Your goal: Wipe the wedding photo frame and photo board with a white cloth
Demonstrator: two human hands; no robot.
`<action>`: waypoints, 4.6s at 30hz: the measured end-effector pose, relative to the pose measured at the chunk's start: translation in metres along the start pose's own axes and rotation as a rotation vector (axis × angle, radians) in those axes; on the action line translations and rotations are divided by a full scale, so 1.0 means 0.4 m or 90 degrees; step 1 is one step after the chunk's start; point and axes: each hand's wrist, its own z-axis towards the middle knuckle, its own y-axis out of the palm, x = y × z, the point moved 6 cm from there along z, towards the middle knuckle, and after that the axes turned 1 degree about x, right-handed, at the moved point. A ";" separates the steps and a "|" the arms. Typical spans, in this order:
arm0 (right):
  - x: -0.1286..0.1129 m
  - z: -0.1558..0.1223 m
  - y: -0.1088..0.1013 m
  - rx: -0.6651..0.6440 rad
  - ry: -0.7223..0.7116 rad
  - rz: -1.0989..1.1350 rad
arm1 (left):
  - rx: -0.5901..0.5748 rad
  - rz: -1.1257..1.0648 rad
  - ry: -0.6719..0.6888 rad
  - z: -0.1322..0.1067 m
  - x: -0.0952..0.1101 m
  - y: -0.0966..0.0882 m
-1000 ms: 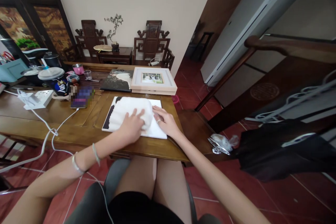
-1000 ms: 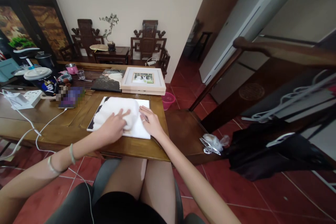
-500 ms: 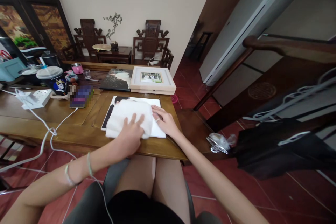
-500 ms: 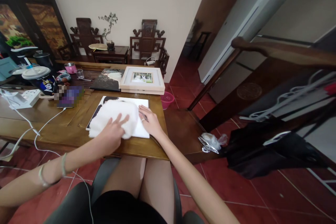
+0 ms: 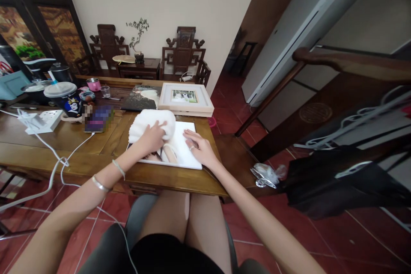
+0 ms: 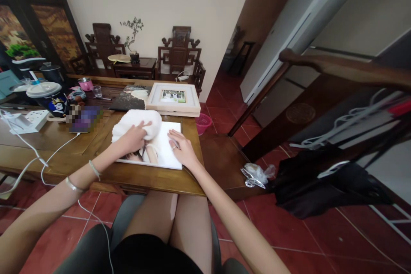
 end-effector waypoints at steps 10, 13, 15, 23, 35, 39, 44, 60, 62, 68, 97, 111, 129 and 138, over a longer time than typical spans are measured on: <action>0.001 0.000 0.003 0.004 0.000 -0.004 | -0.017 0.038 0.020 -0.090 0.005 0.008; 0.001 0.000 0.002 0.002 0.000 -0.002 | -0.050 0.033 0.079 -0.201 0.094 0.009; 0.000 0.000 0.001 -0.001 -0.002 0.000 | -0.066 0.017 0.121 -0.257 0.140 0.010; 0.002 -0.001 -0.001 -0.003 -0.003 -0.003 | -0.029 -0.065 0.086 -0.157 0.020 0.031; 0.004 -0.001 0.002 0.007 -0.008 0.003 | -0.005 -0.016 -0.076 -0.244 -0.110 0.055; 0.005 -0.002 0.001 0.009 -0.007 0.008 | -0.096 -0.001 -0.063 -0.343 -0.016 0.058; 0.005 -0.002 0.000 0.005 -0.007 0.009 | -0.119 -0.048 -0.026 -0.347 0.035 0.035; 0.000 -0.003 0.000 0.007 -0.001 0.003 | 0.006 0.040 -0.077 -0.087 -0.102 -0.008; -0.001 -0.003 0.000 0.005 0.000 0.006 | -0.022 0.042 -0.078 -0.137 -0.050 0.006; -0.005 -0.004 -0.002 -0.006 0.004 0.011 | -0.111 0.027 0.007 -0.300 0.110 0.026; -0.004 0.000 0.000 -0.005 0.003 0.017 | -0.106 0.009 0.120 -0.262 0.196 -0.013; -0.002 0.000 0.002 -0.001 -0.001 0.012 | -0.024 -0.002 0.028 0.043 -0.009 -0.001; -0.002 -0.002 -0.007 0.027 0.036 0.089 | -0.057 -0.006 0.044 -0.120 0.115 -0.022; 0.035 -0.007 -0.041 0.147 0.125 0.226 | 0.008 -0.008 -0.034 0.031 0.134 0.008</action>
